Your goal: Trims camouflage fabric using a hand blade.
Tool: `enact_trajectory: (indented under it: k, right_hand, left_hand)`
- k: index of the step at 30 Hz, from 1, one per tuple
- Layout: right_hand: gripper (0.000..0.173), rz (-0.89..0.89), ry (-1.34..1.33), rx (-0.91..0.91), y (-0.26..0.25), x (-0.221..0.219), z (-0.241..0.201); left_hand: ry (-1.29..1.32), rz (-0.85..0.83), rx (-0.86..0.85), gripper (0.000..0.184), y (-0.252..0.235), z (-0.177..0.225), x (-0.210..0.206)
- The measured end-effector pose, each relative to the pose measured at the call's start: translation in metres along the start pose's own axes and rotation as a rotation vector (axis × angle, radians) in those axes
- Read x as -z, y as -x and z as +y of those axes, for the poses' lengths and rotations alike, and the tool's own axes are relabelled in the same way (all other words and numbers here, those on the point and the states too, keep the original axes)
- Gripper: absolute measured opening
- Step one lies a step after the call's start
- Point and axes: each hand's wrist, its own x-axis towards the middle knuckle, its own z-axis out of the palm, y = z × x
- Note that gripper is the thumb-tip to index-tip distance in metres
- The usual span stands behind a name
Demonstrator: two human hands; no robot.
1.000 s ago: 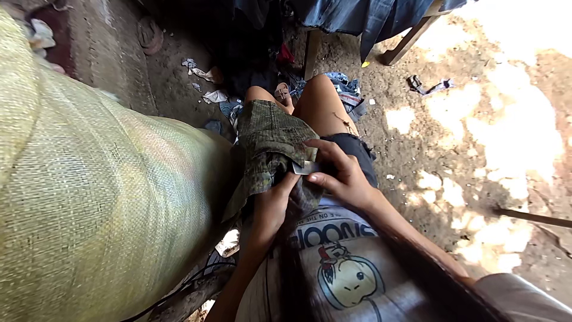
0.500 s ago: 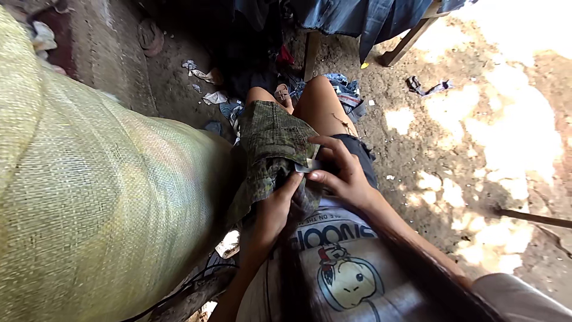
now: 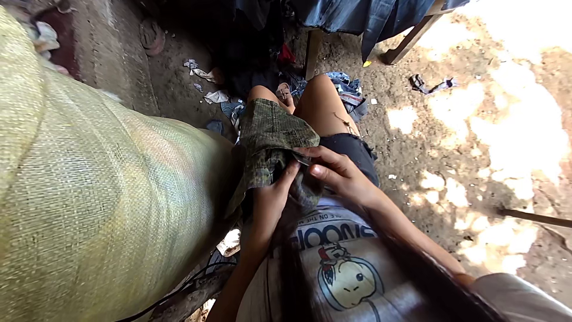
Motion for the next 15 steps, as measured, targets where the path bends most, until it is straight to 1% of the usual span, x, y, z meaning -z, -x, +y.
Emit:
enact_trajectory:
  k: [3, 5, 7, 9, 11, 15]
  right_hand:
    - [0.045, 0.094, 0.342, 0.026, 0.003, -0.004, 0.002]
    - [0.047, 0.132, 0.472, 0.069, 0.005, -0.006, 0.001]
    - [0.047, 0.164, 0.540, 0.103, 0.005, -0.009, -0.001]
    - [0.048, 0.176, 0.530, 0.084, 0.005, -0.012, -0.002]
    - [0.047, 0.194, 0.459, 0.037, 0.006, -0.017, -0.003]
    - [0.042, 0.242, 0.322, -0.020, 0.005, -0.023, -0.001]
  left_hand:
    - [-0.036, 0.043, 0.029, 0.038, -0.002, -0.001, -0.003]
    - [-0.028, 0.063, 0.036, 0.036, 0.000, -0.002, -0.004]
    - [-0.003, 0.080, 0.007, 0.034, 0.002, -0.004, -0.005]
    - [0.012, 0.095, -0.052, 0.034, 0.004, -0.008, -0.007]
    - [-0.011, 0.101, -0.115, 0.033, 0.006, -0.011, -0.010]
    - [-0.146, 0.096, -0.243, 0.026, 0.009, -0.011, -0.017]
